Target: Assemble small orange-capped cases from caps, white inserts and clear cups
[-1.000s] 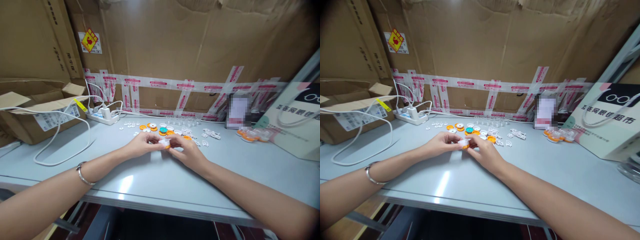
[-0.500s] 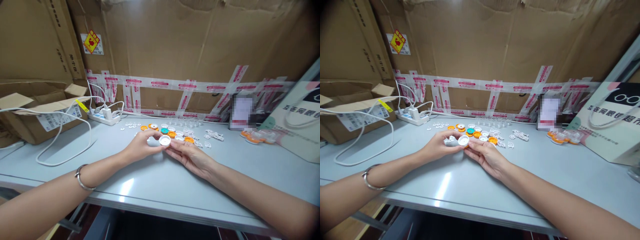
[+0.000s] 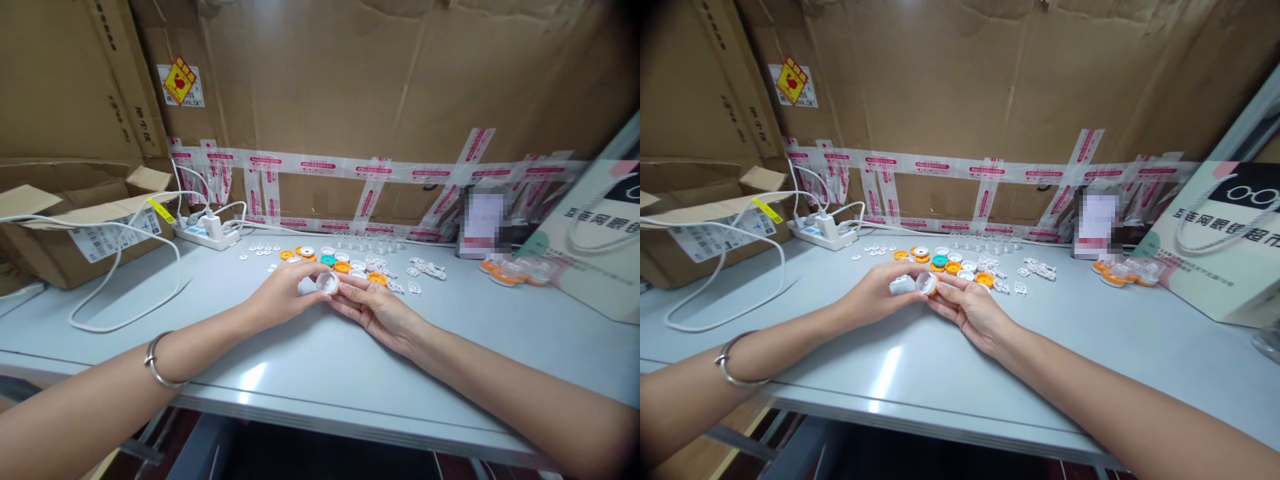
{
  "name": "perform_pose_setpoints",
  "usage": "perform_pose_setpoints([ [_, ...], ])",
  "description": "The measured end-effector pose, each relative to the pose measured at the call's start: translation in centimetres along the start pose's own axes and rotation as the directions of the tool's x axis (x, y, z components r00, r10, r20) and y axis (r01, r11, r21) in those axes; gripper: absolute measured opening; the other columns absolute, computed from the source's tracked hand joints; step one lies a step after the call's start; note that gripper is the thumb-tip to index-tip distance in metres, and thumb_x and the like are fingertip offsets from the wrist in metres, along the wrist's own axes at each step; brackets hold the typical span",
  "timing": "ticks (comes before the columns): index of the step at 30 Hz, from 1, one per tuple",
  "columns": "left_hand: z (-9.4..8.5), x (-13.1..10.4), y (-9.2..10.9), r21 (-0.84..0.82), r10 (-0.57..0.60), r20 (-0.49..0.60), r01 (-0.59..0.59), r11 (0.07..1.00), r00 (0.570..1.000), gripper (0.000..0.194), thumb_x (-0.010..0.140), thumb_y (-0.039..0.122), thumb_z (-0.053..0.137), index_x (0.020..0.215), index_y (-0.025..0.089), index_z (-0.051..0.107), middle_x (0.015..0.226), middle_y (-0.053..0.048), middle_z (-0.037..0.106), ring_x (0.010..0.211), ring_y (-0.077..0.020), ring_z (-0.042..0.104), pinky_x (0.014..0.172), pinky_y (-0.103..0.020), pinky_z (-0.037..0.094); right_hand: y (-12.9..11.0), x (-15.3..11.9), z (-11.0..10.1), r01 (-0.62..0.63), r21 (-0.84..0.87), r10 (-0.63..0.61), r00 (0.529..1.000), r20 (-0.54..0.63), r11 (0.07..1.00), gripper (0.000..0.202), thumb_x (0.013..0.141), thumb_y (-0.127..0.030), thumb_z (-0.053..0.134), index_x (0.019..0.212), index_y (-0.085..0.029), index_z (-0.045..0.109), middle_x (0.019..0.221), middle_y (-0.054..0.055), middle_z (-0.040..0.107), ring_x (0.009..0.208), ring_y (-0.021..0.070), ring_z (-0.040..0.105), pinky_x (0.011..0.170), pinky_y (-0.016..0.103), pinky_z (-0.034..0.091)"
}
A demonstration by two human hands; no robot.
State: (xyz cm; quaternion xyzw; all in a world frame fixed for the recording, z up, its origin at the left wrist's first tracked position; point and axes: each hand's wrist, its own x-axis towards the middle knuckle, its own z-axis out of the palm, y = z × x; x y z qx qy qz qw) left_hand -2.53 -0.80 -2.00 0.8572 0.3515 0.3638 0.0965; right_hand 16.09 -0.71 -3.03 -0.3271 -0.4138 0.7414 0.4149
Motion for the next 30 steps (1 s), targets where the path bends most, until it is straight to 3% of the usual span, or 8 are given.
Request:
perform_pose_setpoints([
  [4, 0.01, -0.09, 0.18, 0.087, -0.009, 0.006, 0.009, 0.996, 1.0, 0.023, 0.078, 0.03, 0.065, 0.098, 0.02, 0.061, 0.093, -0.002, 0.069, 0.088, -0.0179, 0.062, 0.085, -0.031, 0.041, -0.07, -0.38, 0.34, -0.004, -0.024, 0.003, 0.999, -0.051, 1.0, 0.033, 0.079, -0.014, 0.062, 0.111, -0.018, 0.059, 0.096, 0.005, 0.071, 0.084, 0.0128, 0.068, 0.091, 0.027, 0.051],
  [9, 0.1, -0.11, 0.09, 0.122, -0.015, 0.039, 0.01, 0.992, 0.999, 0.021, 0.078, 0.03, 0.064, 0.095, 0.02, 0.06, 0.087, -0.001, 0.068, 0.084, -0.0171, 0.062, 0.082, -0.029, 0.041, -0.04, -0.37, 0.43, 0.001, -0.035, -0.004, 0.995, -0.096, 0.999, 0.025, 0.077, -0.014, 0.064, 0.101, -0.018, 0.06, 0.091, 0.004, 0.071, 0.084, 0.0127, 0.068, 0.091, 0.028, 0.051],
  [17, 0.22, -0.6, -0.31, 0.143, 0.064, -0.044, -0.057, 0.988, 0.997, 0.028, 0.081, 0.026, 0.06, 0.107, 0.02, 0.053, 0.105, -0.004, 0.066, 0.1, -0.0185, 0.059, 0.088, -0.031, 0.035, 0.11, -0.16, 0.07, 0.049, -0.006, -0.048, 0.998, 0.046, 0.999, 0.015, 0.079, -0.021, 0.062, 0.093, -0.016, 0.067, 0.099, 0.005, 0.07, 0.099, 0.016, 0.064, 0.098, 0.03, 0.046],
  [24, 0.17, -0.6, -0.33, 0.168, 0.126, -0.059, -0.115, 0.979, 0.99, 0.031, 0.081, 0.02, 0.06, 0.111, 0.02, 0.051, 0.103, -0.003, 0.067, 0.099, -0.0175, 0.06, 0.086, -0.031, 0.032, 0.17, -0.41, 0.35, 0.04, 0.031, -0.041, 0.999, 0.035, 0.999, 0.016, 0.078, -0.022, 0.064, 0.094, -0.018, 0.067, 0.099, 0.004, 0.069, 0.098, 0.0166, 0.063, 0.097, 0.033, 0.047],
  [30, 0.26, -0.47, -0.31, 0.137, 0.08, -0.032, -0.075, 0.988, 0.996, 0.029, 0.08, 0.029, 0.062, 0.107, 0.021, 0.053, 0.107, -0.003, 0.066, 0.103, -0.0194, 0.057, 0.088, -0.032, 0.033, 0.22, -0.34, 0.25, 0.066, 0.018, -0.066, 0.998, -0.004, 0.998, 0.011, 0.078, -0.02, 0.064, 0.086, -0.016, 0.07, 0.09, 0.004, 0.071, 0.088, 0.0144, 0.066, 0.092, 0.028, 0.05],
])
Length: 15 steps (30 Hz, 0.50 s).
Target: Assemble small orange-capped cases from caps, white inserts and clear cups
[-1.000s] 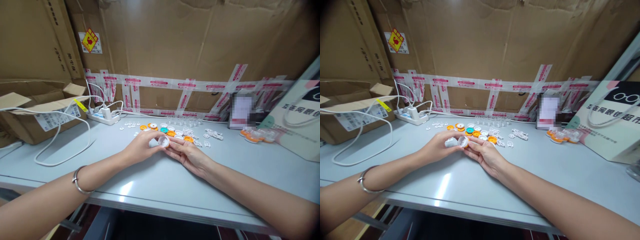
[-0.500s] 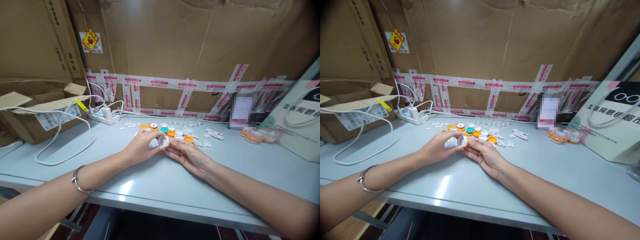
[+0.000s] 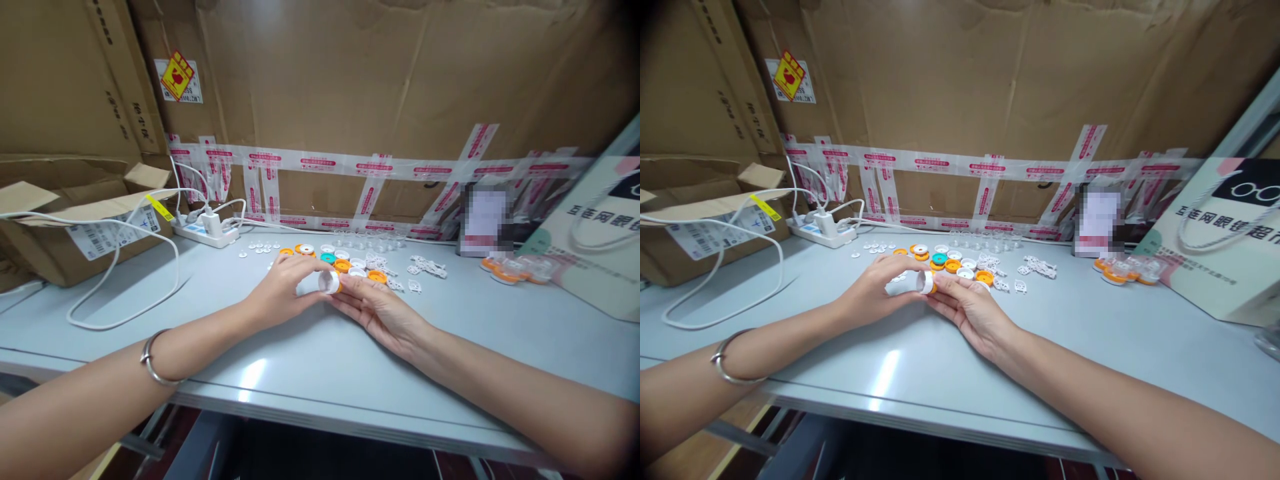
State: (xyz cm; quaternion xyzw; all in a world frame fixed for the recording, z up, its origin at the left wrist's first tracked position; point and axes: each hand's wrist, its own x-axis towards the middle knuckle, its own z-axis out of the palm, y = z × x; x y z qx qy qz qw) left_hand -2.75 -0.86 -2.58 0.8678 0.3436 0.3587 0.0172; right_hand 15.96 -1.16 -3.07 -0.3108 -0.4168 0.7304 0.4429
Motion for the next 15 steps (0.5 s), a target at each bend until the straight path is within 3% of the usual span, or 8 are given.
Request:
perform_pose_setpoints([
  [5, 0.31, 0.06, -0.06, -0.059, 0.002, -0.022, -0.004, 0.998, 1.0, 0.029, 0.079, 0.025, 0.064, 0.106, 0.021, 0.053, 0.107, -0.004, 0.065, 0.103, -0.0185, 0.056, 0.091, -0.033, 0.035, -0.15, -0.22, 0.19, -0.024, 0.016, 0.025, 0.999, -0.046, 1.0, 0.013, 0.078, -0.021, 0.065, 0.088, -0.014, 0.07, 0.088, 0.005, 0.071, 0.084, 0.0139, 0.066, 0.088, 0.027, 0.052],
  [15, -0.01, 0.0, 0.4, -0.013, -0.038, -0.03, 0.038, 0.999, 0.999, 0.024, 0.075, 0.031, 0.068, 0.092, 0.019, 0.057, 0.089, 0.001, 0.067, 0.089, -0.016, 0.06, 0.085, -0.031, 0.034, -0.25, -0.27, 0.38, -0.093, 0.03, 0.095, 0.994, -0.055, 0.995, 0.014, 0.081, -0.016, 0.061, 0.09, -0.012, 0.07, 0.084, 0.007, 0.072, 0.079, 0.0137, 0.068, 0.078, 0.022, 0.056],
])
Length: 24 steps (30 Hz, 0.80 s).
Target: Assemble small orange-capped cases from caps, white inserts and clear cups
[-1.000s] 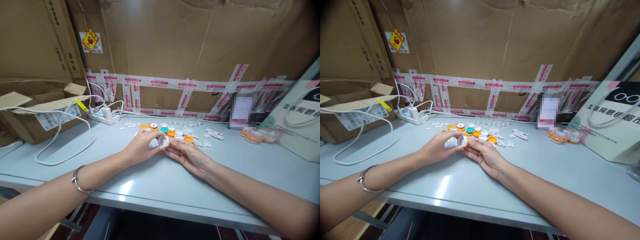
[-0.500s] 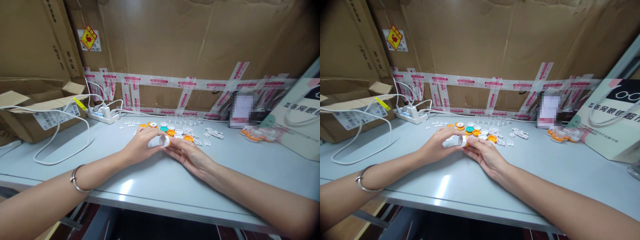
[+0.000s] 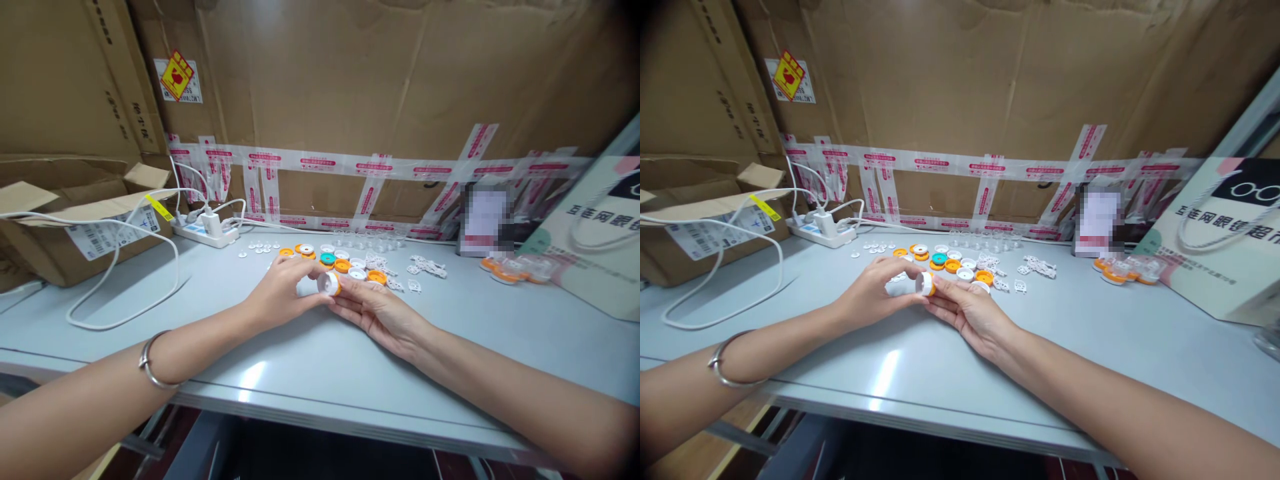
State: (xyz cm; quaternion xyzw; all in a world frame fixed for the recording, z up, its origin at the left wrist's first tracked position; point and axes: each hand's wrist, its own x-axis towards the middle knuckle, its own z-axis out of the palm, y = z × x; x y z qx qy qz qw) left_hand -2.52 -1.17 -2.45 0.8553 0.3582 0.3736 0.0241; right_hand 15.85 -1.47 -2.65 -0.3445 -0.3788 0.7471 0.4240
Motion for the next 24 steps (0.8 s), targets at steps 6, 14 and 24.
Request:
perform_pose_setpoints([
  [6, -0.01, 0.06, 0.15, 0.009, -0.021, -0.012, 0.021, 1.0, 1.0, 0.023, 0.071, 0.034, 0.071, 0.084, 0.018, 0.061, 0.078, 0.002, 0.068, 0.075, -0.0146, 0.061, 0.079, -0.03, 0.035, -0.04, -0.09, -0.04, -0.018, -0.024, 0.017, 1.0, -0.019, 1.0, 0.012, 0.08, -0.015, 0.061, 0.086, -0.01, 0.07, 0.08, 0.007, 0.072, 0.074, 0.0133, 0.068, 0.074, 0.021, 0.056],
  [14, 0.02, -0.3, -0.14, 0.116, 0.111, 0.01, -0.111, 0.987, 0.994, 0.022, 0.079, 0.026, 0.064, 0.098, 0.017, 0.059, 0.09, -0.002, 0.07, 0.085, -0.0167, 0.062, 0.081, -0.031, 0.034, 0.21, -0.11, 0.05, 0.02, -0.046, -0.022, 0.999, -0.028, 0.999, 0.012, 0.079, -0.013, 0.061, 0.086, -0.01, 0.07, 0.088, 0.009, 0.071, 0.081, 0.0145, 0.067, 0.081, 0.025, 0.055],
  [24, -0.07, 0.0, -0.14, 0.019, -0.001, 0.006, 0.001, 1.0, 1.0, 0.021, 0.077, 0.028, 0.066, 0.094, 0.019, 0.056, 0.092, 0.0, 0.067, 0.09, -0.0159, 0.061, 0.085, -0.031, 0.036, -0.18, 0.12, 0.11, 0.041, -0.006, -0.041, 0.998, -0.044, 0.999, 0.015, 0.084, -0.017, 0.057, 0.085, -0.012, 0.071, 0.083, 0.007, 0.072, 0.08, 0.0139, 0.068, 0.078, 0.023, 0.056],
])
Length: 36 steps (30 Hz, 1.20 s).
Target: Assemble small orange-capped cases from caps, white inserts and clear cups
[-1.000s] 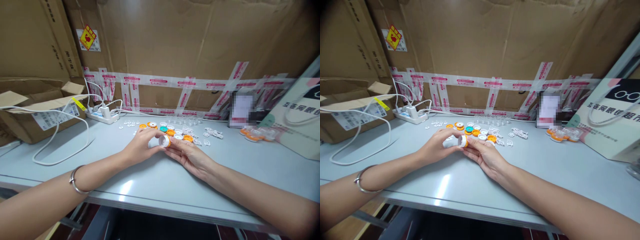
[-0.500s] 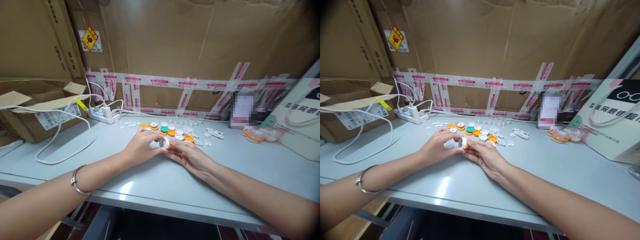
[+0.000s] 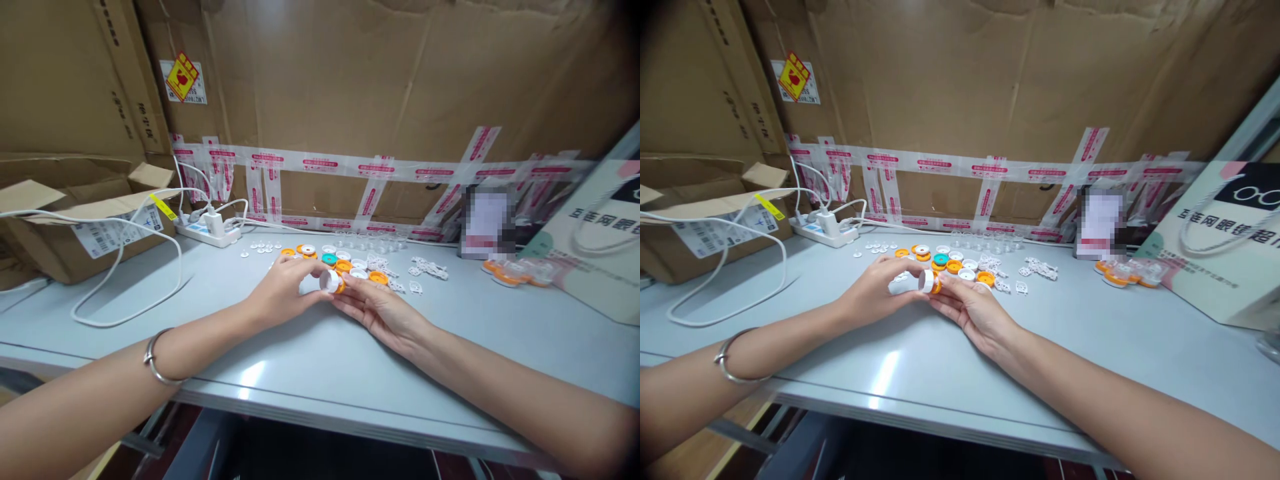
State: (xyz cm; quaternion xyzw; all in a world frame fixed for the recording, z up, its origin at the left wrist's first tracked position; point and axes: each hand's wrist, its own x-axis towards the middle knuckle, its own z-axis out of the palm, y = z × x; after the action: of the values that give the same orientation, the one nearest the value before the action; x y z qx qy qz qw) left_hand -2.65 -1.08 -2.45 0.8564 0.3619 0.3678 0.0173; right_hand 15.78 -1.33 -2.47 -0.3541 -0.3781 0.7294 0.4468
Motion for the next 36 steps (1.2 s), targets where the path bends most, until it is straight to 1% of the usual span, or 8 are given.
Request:
perform_pose_setpoints([
  [5, 0.05, 0.23, -0.03, -0.065, -0.023, -0.002, 0.023, 0.998, 1.0, 0.018, 0.078, 0.028, 0.065, 0.091, 0.018, 0.057, 0.089, -0.001, 0.067, 0.085, -0.0158, 0.062, 0.08, -0.029, 0.042, -0.05, 0.16, 0.03, -0.016, 0.011, 0.016, 1.0, -0.021, 1.0, 0.014, 0.084, -0.018, 0.057, 0.086, -0.013, 0.07, 0.084, 0.006, 0.072, 0.079, 0.0129, 0.068, 0.075, 0.021, 0.056],
  [8, 0.08, 0.31, -0.05, -0.135, -0.043, 0.006, 0.044, 0.99, 0.999, 0.019, 0.078, 0.027, 0.064, 0.093, 0.017, 0.059, 0.091, -0.003, 0.067, 0.086, -0.0162, 0.062, 0.08, -0.028, 0.044, -0.04, 0.12, 0.12, -0.015, 0.013, 0.015, 0.999, -0.033, 1.0, 0.014, 0.084, -0.019, 0.058, 0.086, -0.013, 0.07, 0.085, 0.006, 0.072, 0.078, 0.0126, 0.068, 0.074, 0.021, 0.057],
  [13, 0.17, 0.39, -0.2, -0.29, -0.111, 0.066, 0.126, 0.949, 0.992, 0.025, 0.078, 0.024, 0.063, 0.102, 0.016, 0.059, 0.102, -0.006, 0.067, 0.096, -0.0178, 0.061, 0.087, -0.032, 0.045, 0.0, 0.14, 0.11, -0.016, 0.027, 0.018, 0.998, -0.061, 1.0, 0.014, 0.083, -0.02, 0.059, 0.084, -0.013, 0.071, 0.083, 0.006, 0.072, 0.076, 0.0115, 0.067, 0.072, 0.019, 0.057],
  [18, 0.36, 0.5, -0.22, -0.368, -0.185, 0.119, 0.217, 0.904, 0.975, 0.026, 0.077, 0.023, 0.064, 0.102, 0.015, 0.061, 0.103, -0.007, 0.067, 0.098, -0.0188, 0.061, 0.089, -0.033, 0.045, 0.04, 0.17, -0.11, -0.018, 0.006, 0.018, 0.997, -0.075, 1.0, 0.011, 0.079, -0.021, 0.064, 0.081, -0.013, 0.072, 0.083, 0.006, 0.072, 0.075, 0.0113, 0.067, 0.074, 0.02, 0.056],
  [22, 0.39, 0.58, -0.23, -0.398, -0.217, 0.169, 0.267, 0.877, 0.962, 0.025, 0.076, 0.021, 0.063, 0.101, 0.016, 0.062, 0.103, -0.006, 0.067, 0.096, -0.0182, 0.062, 0.089, -0.032, 0.046, 0.0, 0.07, -0.03, -0.025, -0.018, 0.023, 0.994, -0.103, 1.0, 0.012, 0.08, -0.02, 0.063, 0.079, -0.012, 0.072, 0.082, 0.007, 0.072, 0.072, 0.0106, 0.067, 0.073, 0.019, 0.056],
  [25, 0.4, 0.63, -0.28, -0.399, -0.217, 0.187, 0.276, 0.874, 0.958, 0.024, 0.077, 0.021, 0.062, 0.1, 0.016, 0.063, 0.102, -0.006, 0.068, 0.097, -0.0176, 0.062, 0.089, -0.031, 0.045, -0.04, 0.01, 0.01, -0.032, -0.027, 0.028, 0.993, -0.114, 0.999, 0.013, 0.081, -0.019, 0.061, 0.079, -0.012, 0.072, 0.081, 0.007, 0.072, 0.071, 0.0102, 0.067, 0.07, 0.018, 0.056],
  [30, 0.43, 0.67, -0.33, -0.399, -0.233, 0.21, 0.301, 0.866, 0.949, 0.026, 0.077, 0.024, 0.062, 0.102, 0.015, 0.063, 0.102, -0.007, 0.068, 0.096, -0.0191, 0.062, 0.086, -0.031, 0.047, -0.05, 0.02, -0.1, -0.024, -0.036, 0.02, 0.996, -0.091, 0.999, 0.013, 0.081, -0.02, 0.062, 0.08, -0.011, 0.072, 0.081, 0.007, 0.072, 0.072, 0.0103, 0.067, 0.071, 0.018, 0.056],
  [36, 0.31, 0.67, -0.19, -0.382, -0.235, 0.245, 0.317, 0.868, 0.941, 0.026, 0.078, 0.027, 0.06, 0.103, 0.018, 0.065, 0.105, -0.006, 0.068, 0.099, -0.0202, 0.062, 0.083, -0.03, 0.049, -0.13, -0.04, -0.03, -0.043, -0.038, 0.038, 0.993, -0.113, 0.998, 0.012, 0.079, -0.02, 0.064, 0.08, -0.012, 0.072, 0.081, 0.007, 0.072, 0.07, 0.0097, 0.066, 0.07, 0.018, 0.056],
])
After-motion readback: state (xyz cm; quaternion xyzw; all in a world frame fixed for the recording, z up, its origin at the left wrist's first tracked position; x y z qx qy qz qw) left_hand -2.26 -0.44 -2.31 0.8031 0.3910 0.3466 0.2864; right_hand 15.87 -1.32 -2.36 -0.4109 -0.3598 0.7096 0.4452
